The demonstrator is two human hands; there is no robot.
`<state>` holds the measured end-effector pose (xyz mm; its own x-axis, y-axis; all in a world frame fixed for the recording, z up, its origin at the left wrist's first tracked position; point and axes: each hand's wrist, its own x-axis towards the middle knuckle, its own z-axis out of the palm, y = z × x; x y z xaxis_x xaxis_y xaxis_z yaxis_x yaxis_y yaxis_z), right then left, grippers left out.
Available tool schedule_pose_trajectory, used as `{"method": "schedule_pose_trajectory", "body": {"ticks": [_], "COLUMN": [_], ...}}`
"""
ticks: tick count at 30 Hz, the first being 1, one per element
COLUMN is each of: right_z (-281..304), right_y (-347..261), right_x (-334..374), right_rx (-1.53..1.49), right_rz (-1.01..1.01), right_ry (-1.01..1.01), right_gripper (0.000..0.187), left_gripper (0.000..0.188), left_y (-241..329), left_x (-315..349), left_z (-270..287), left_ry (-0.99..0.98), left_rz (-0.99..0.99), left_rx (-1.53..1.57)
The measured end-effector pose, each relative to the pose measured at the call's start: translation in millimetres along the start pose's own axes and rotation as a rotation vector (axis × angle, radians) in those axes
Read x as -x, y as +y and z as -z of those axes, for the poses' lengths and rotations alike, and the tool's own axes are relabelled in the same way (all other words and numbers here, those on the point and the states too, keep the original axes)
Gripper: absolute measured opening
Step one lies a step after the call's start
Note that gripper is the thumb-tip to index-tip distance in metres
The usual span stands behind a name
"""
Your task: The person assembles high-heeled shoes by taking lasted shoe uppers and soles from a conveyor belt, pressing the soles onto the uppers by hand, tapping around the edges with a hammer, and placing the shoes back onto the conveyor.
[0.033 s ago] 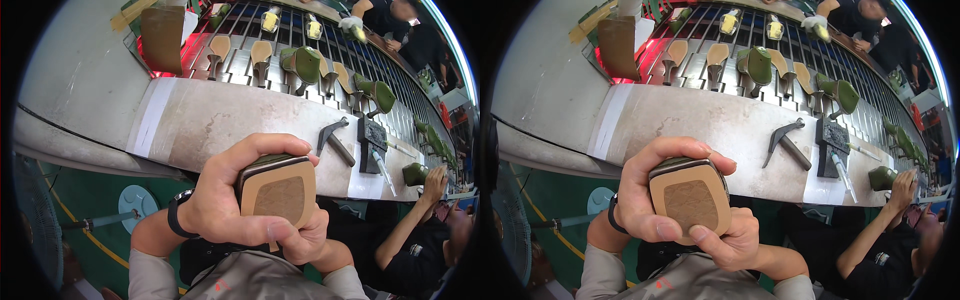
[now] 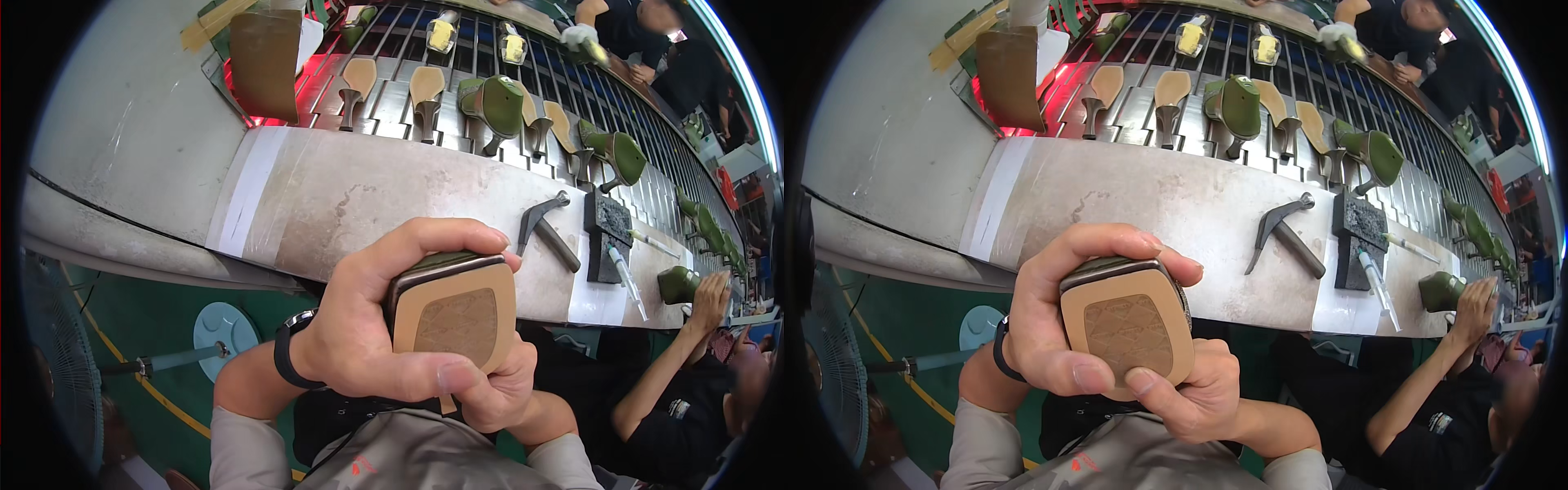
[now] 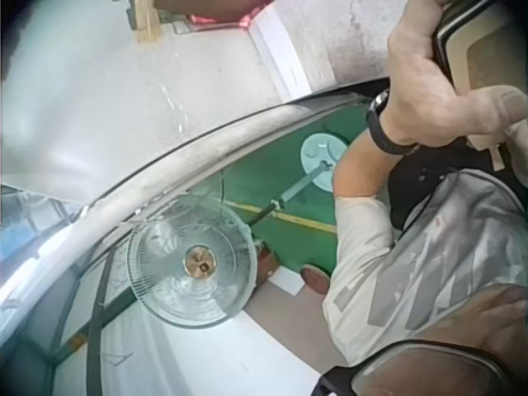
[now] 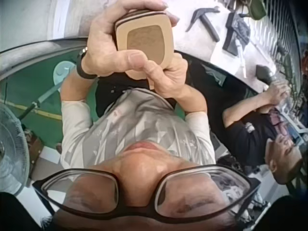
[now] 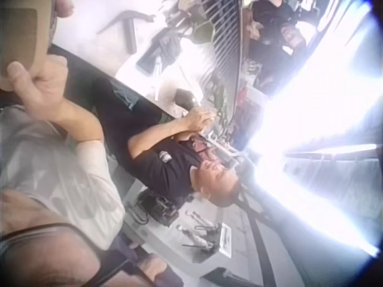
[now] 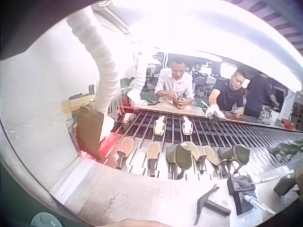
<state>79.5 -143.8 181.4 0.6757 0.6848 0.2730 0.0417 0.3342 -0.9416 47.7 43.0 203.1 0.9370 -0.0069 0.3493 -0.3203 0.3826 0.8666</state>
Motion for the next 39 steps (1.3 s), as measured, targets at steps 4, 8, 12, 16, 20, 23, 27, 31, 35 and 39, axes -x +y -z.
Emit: {"method": "schedule_pose_trajectory", "body": {"ticks": [4, 8, 12, 16, 20, 23, 27, 31, 35, 39], "right_z": [1, -2, 0, 3, 5, 9, 7, 7, -1, -18], "right_y": [-1, -3, -3, -6, -18, -20, -21, -12, -9, 0], "right_x": [-2, -3, 0, 3, -2, -2, -2, -2, -2, -2], "right_rx": [0.022, 0.022, 0.059, -0.040, -0.160, -0.167, -0.150, 0.119, 0.172, 0.180], "right_rz": [0.005, 0.025, -0.031, -0.085, -0.266, -0.292, -0.291, -0.137, 0.021, 0.084], "right_ry": [-0.034, -0.010, -0.026, -0.014, 0.024, 0.029, 0.083, 0.021, -0.037, -0.057], "right_gripper": [0.015, 0.017, 0.019, 0.022, 0.024, 0.025, 0.023, 0.032, 0.018, 0.016], "left_gripper": [0.092, 0.089, 0.080, 0.075, 0.081, 0.083, 0.064, 0.055, 0.037, 0.016], "left_y": [1, 3, 25, 20, 11, 13, 18, 26, 38, 58], "left_x": [0, -1, -4, -5, -12, -17, -18, -10, -3, -4], "left_z": [-1, 1, -16, -8, -1, -2, -8, -4, -2, -15], "left_ry": [0.011, -0.018, 0.163, 0.095, -0.045, -0.046, 0.029, -0.001, 0.058, 0.185], "left_rz": [0.000, -0.014, 0.204, 0.216, 0.129, 0.151, 0.208, 0.161, 0.154, 0.173], "left_rx": [0.002, -0.019, 0.133, 0.104, 0.054, 0.061, 0.188, 0.047, -0.142, -0.294]}}
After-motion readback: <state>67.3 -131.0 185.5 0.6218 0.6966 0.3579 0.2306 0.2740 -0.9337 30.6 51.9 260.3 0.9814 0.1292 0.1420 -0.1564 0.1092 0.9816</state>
